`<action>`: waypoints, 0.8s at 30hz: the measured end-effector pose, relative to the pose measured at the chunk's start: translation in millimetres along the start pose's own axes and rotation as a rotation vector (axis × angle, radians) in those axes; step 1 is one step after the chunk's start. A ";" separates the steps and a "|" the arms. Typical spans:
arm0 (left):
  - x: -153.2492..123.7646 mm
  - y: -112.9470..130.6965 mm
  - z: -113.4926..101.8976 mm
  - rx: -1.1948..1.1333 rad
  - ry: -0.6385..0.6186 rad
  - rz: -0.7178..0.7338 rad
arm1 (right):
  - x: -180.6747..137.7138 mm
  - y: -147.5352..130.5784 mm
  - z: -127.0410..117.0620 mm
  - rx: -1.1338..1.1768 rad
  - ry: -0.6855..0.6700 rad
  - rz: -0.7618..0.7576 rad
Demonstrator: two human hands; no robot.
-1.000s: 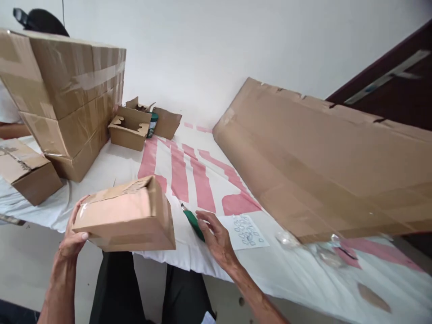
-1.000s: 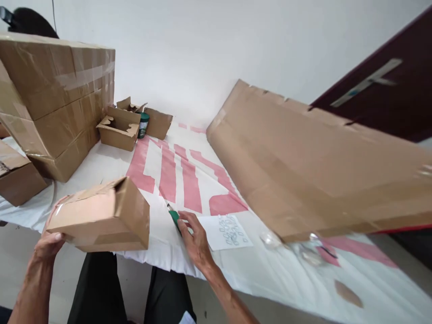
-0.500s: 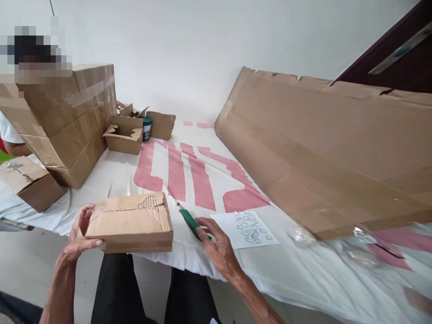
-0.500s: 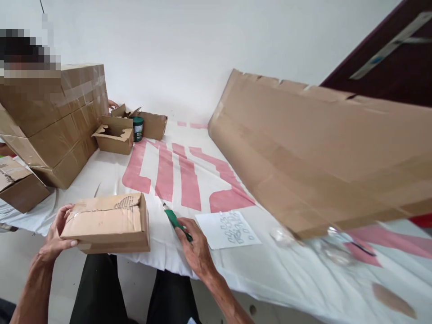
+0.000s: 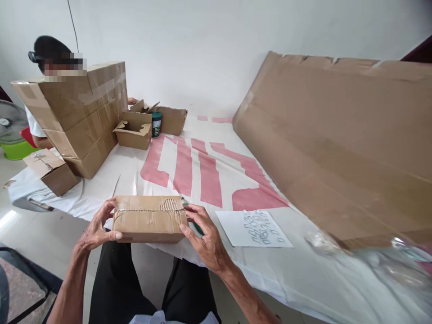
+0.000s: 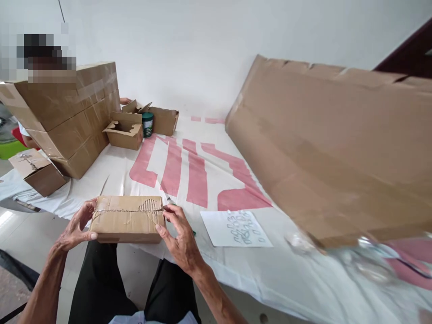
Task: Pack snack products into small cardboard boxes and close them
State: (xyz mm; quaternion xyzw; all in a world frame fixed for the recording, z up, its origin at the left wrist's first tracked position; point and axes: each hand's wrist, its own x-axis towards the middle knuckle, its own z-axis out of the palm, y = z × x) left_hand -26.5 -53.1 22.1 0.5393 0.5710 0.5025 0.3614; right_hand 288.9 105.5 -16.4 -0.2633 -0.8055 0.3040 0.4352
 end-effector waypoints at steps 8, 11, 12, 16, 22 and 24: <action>-9.0 3.3 9.6 -0.015 0.013 -0.009 | -7.8 -1.7 -5.9 0.010 -0.065 0.048; -11.4 7.0 14.3 -0.025 0.021 0.036 | -8.2 -2.3 -7.0 -0.003 -0.072 0.031; -12.2 7.9 15.2 -0.019 0.028 0.047 | -7.4 -2.7 -7.6 -0.010 -0.073 0.022; -15.4 10.4 16.0 0.029 0.051 0.058 | 1.4 -6.6 -9.9 -0.057 -0.078 -0.018; -17.7 18.5 16.8 0.091 0.052 0.039 | 26.9 -23.7 -4.7 -0.157 -0.035 -0.117; -18.1 20.8 16.3 0.108 0.034 0.031 | 35.6 -30.4 -0.7 -0.196 -0.073 -0.192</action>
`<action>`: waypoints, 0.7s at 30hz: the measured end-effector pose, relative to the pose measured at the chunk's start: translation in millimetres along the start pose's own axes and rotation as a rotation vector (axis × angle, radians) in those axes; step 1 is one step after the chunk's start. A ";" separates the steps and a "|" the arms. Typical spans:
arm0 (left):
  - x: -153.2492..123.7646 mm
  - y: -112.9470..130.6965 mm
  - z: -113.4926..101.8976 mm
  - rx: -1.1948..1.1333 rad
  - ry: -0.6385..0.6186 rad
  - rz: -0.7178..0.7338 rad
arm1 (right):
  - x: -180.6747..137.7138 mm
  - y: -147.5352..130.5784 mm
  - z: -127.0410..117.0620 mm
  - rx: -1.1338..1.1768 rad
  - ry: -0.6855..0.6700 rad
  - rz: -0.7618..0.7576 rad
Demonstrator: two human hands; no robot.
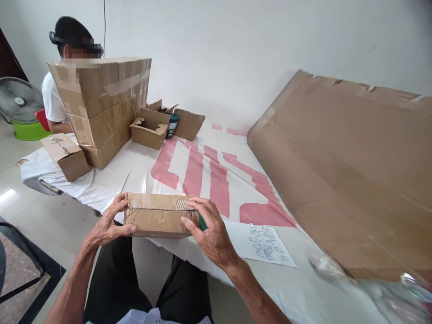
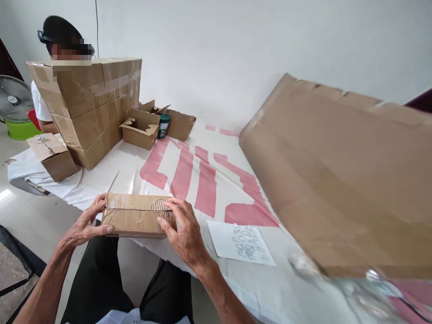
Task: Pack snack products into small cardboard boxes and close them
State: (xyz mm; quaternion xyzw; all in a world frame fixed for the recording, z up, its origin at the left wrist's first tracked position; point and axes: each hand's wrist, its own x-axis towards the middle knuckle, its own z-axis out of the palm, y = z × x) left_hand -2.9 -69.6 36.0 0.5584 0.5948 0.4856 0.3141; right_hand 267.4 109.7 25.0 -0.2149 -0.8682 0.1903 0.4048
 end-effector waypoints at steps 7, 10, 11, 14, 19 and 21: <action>-5.3 -4.5 -3.2 0.043 -0.022 0.003 | 20.4 -9.8 3.6 -0.125 -0.095 -0.158; -6.9 -7.2 -1.9 0.037 -0.021 0.005 | 21.3 -10.1 3.4 -0.108 -0.105 -0.158; -6.9 -8.0 -1.2 0.027 -0.019 0.014 | 21.3 -10.0 3.3 -0.103 -0.114 -0.150; -5.1 -9.7 0.5 -0.003 -0.005 0.048 | 22.5 -11.9 4.4 -0.122 -0.162 -0.131; 2.0 -6.1 -0.5 0.049 -0.032 0.050 | 32.3 -31.3 18.1 -0.141 -0.262 -0.211; 4.8 -4.6 -1.3 0.057 -0.053 0.043 | 37.2 -42.1 27.4 -0.109 -0.303 -0.263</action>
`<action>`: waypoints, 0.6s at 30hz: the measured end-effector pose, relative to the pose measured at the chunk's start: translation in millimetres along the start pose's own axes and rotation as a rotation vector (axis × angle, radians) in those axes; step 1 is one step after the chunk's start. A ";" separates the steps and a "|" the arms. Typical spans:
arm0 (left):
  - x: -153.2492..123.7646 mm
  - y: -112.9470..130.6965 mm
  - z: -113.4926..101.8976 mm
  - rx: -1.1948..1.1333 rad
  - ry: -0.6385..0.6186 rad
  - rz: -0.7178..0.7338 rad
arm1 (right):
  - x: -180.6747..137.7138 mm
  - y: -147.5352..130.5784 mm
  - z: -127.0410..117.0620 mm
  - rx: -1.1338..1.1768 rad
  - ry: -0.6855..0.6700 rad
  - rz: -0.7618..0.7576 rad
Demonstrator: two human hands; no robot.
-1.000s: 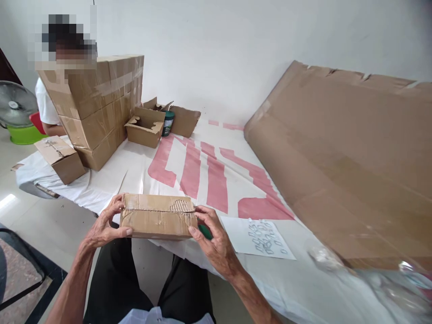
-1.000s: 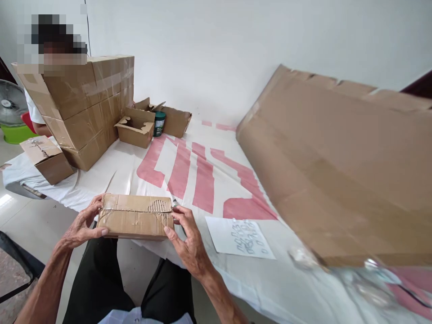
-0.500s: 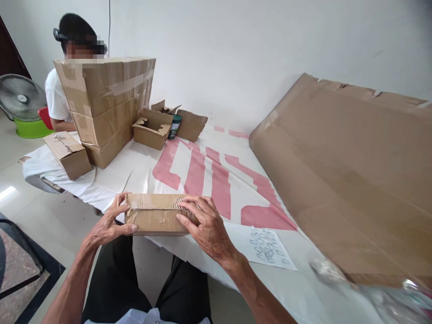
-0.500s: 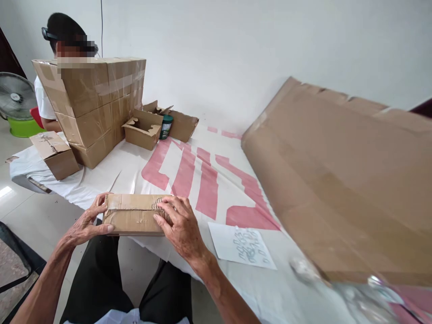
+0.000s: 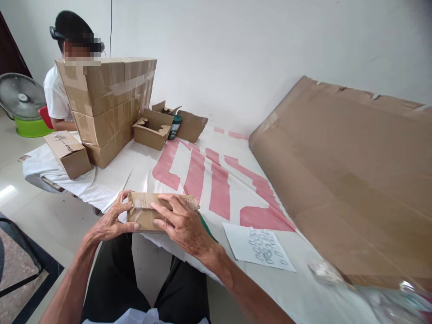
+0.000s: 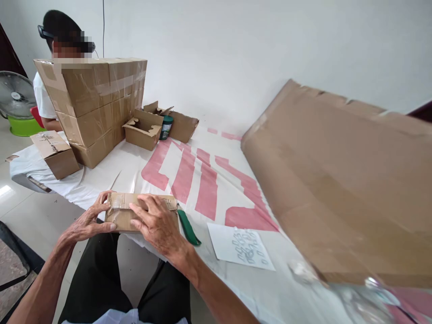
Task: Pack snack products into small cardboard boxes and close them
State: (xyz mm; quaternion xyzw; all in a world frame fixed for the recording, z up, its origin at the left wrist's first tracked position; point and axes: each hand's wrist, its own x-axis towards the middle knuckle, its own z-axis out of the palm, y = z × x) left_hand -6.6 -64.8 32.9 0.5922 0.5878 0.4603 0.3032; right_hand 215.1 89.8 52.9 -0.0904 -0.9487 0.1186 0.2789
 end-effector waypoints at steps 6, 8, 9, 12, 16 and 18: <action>2.4 -9.5 3.8 -0.173 0.051 -0.008 | 14.7 -8.2 14.1 0.084 0.021 -0.064; 3.1 -12.3 5.9 -0.219 0.055 -0.008 | 14.4 -4.7 15.7 0.090 0.047 -0.049; 3.8 -12.6 6.6 -0.224 0.050 -0.012 | 14.1 -2.9 16.0 0.090 0.058 -0.040; 6.7 -10.9 7.1 -0.206 0.038 -0.034 | 15.0 0.9 15.8 0.094 0.075 -0.005; 9.2 -8.8 5.9 -0.190 0.033 -0.043 | 20.2 2.9 15.5 0.100 0.061 0.023; 9.3 -8.9 5.5 -0.192 0.030 -0.039 | 23.0 3.9 16.3 0.094 0.074 0.024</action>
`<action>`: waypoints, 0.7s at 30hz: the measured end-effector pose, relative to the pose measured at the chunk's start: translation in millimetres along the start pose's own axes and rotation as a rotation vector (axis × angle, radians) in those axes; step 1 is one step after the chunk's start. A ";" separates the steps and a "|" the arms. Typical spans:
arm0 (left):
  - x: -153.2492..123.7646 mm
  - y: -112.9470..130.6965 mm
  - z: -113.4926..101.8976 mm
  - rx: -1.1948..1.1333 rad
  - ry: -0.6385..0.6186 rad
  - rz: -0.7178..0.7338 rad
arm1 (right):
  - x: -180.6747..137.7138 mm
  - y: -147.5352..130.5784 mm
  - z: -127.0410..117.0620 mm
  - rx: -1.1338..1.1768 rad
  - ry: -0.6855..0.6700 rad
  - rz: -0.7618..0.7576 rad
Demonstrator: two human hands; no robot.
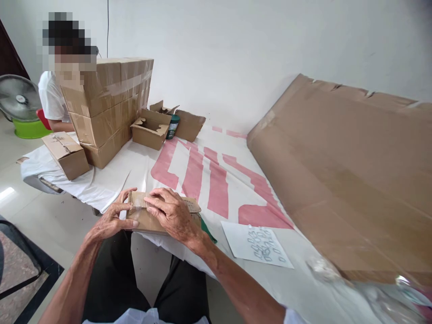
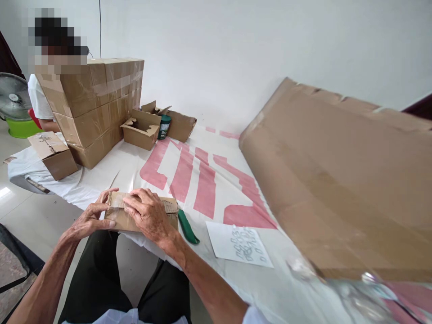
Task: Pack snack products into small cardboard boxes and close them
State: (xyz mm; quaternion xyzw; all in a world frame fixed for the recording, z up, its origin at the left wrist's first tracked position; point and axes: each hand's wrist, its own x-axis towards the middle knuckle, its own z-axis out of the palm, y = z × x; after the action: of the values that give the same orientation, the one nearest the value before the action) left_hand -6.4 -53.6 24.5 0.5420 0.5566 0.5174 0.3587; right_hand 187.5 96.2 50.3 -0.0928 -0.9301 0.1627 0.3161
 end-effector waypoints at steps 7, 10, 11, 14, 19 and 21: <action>0.0 1.8 1.3 0.121 0.003 0.018 | 9.1 7.7 3.9 0.002 -0.011 0.029; -0.2 1.8 1.8 0.147 -0.005 0.010 | 10.5 9.1 4.1 0.005 -0.017 0.024; -0.4 1.6 1.8 0.148 -0.006 0.012 | 10.6 9.2 3.7 0.003 -0.016 0.022; -1.3 1.6 2.0 0.159 -0.014 0.017 | 11.8 9.4 1.4 0.006 -0.022 0.018; -1.8 2.6 3.6 0.189 -0.001 0.006 | 19.4 10.3 -2.3 -0.026 -0.083 -0.065; -1.0 3.6 4.6 0.198 0.006 -0.003 | 24.0 9.7 -1.3 -0.062 -0.111 -0.136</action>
State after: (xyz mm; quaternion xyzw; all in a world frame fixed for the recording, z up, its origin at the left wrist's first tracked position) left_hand -1.0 -54.2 26.9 0.5724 0.6069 0.4611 0.3023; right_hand 170.2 112.2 61.1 -0.0301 -0.9548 0.1170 0.2715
